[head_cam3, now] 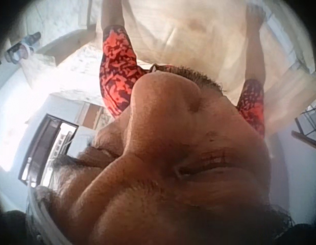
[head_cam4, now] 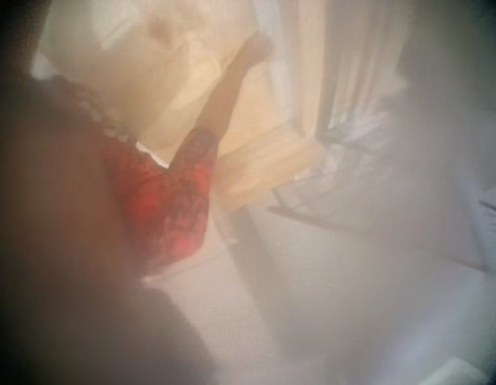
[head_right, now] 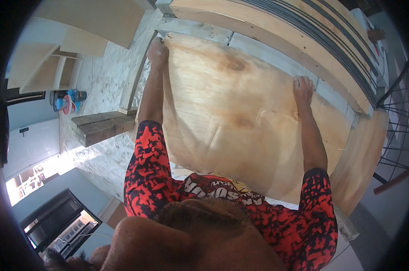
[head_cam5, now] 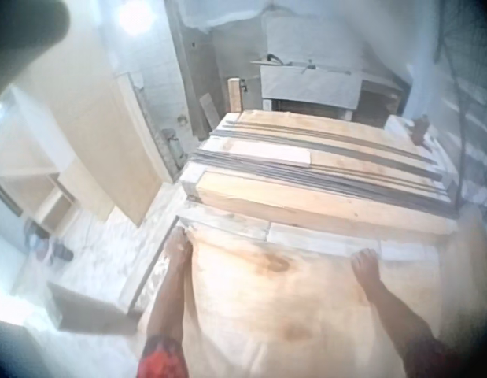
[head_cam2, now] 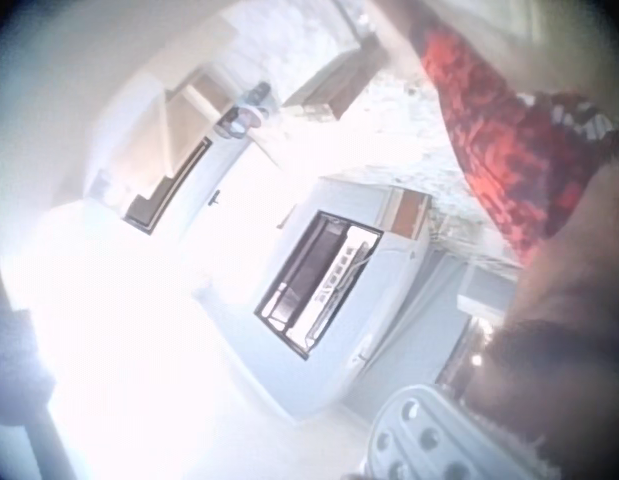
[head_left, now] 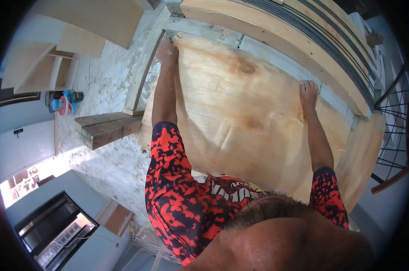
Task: The person maneuvers a plywood panel against a brick and wood structure, uses a saw to trim an edge, and then uses a hammer and a small tool to adjust or secure the wood while sitting on the floor.
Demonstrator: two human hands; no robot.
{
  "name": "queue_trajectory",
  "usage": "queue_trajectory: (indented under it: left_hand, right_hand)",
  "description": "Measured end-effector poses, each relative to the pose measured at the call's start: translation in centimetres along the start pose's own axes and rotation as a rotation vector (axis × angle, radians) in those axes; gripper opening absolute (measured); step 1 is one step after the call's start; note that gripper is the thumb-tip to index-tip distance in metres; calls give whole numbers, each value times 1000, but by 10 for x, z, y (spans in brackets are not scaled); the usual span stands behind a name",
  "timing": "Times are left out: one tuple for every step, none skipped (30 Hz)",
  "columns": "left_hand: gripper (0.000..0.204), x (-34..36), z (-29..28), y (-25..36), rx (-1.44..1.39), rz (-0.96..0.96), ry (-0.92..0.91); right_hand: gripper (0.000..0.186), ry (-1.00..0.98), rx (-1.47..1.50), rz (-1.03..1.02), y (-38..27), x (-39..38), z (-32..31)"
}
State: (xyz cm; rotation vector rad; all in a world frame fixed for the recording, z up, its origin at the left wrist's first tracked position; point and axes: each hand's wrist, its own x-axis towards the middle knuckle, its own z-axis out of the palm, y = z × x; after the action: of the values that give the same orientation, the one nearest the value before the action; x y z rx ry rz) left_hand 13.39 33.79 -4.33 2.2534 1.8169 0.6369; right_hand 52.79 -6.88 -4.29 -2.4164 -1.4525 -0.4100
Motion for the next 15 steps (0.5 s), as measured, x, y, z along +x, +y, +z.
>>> queue_trajectory:
  left_hand:
    - [25,1,2,1,3,1,-5]
    - [25,0,1,1,-1,-4,-11]
    - [25,-1,0,2,-3,-13,-28]
    - [26,-3,-3,5,-18,-18,-53]
    - [26,-5,-7,8,-29,-22,-76]
    - [27,-5,-12,11,-40,-26,-98]
    - [25,-6,-13,15,-17,-59,-155]
    - [25,-5,-16,16,6,-93,-213]
    - [24,-6,-18,17,30,-126,-272]
    - [24,-5,-23,23,62,-111,-261]
    - [25,-5,-20,21,47,-108,-237]
    - [26,-6,-13,15,32,-104,-214]
    - [27,-5,-11,16,10,-99,-189]
    - [28,-2,-9,17,4,-112,-250]
    - [25,-2,-8,17,12,-99,-230]
  right_hand:
    - [16,1,6,3,-2,-1,-2]
    - [16,1,12,6,-3,-1,-3]
    - [16,2,18,8,-5,-1,-5]
    - [16,-3,-3,15,-5,-4,-6]
    - [16,-4,-19,21,-4,-5,-6]
    - [17,-5,-36,27,-4,-5,-5]
    - [17,-22,-48,31,-1,-7,-5]
    - [17,-41,-59,35,-1,-8,-5]
    - [18,-60,-71,39,-1,-11,-5]
    - [18,-66,-72,37,1,-8,-6]
    - [18,-73,-74,34,2,-8,-6]
    - [18,-80,-75,31,1,-9,-4]
    - [18,-91,-113,42,2,-9,-3]
    - [18,-103,-151,54,2,-9,-2]
    - [19,-114,-188,66,3,-10,-1]
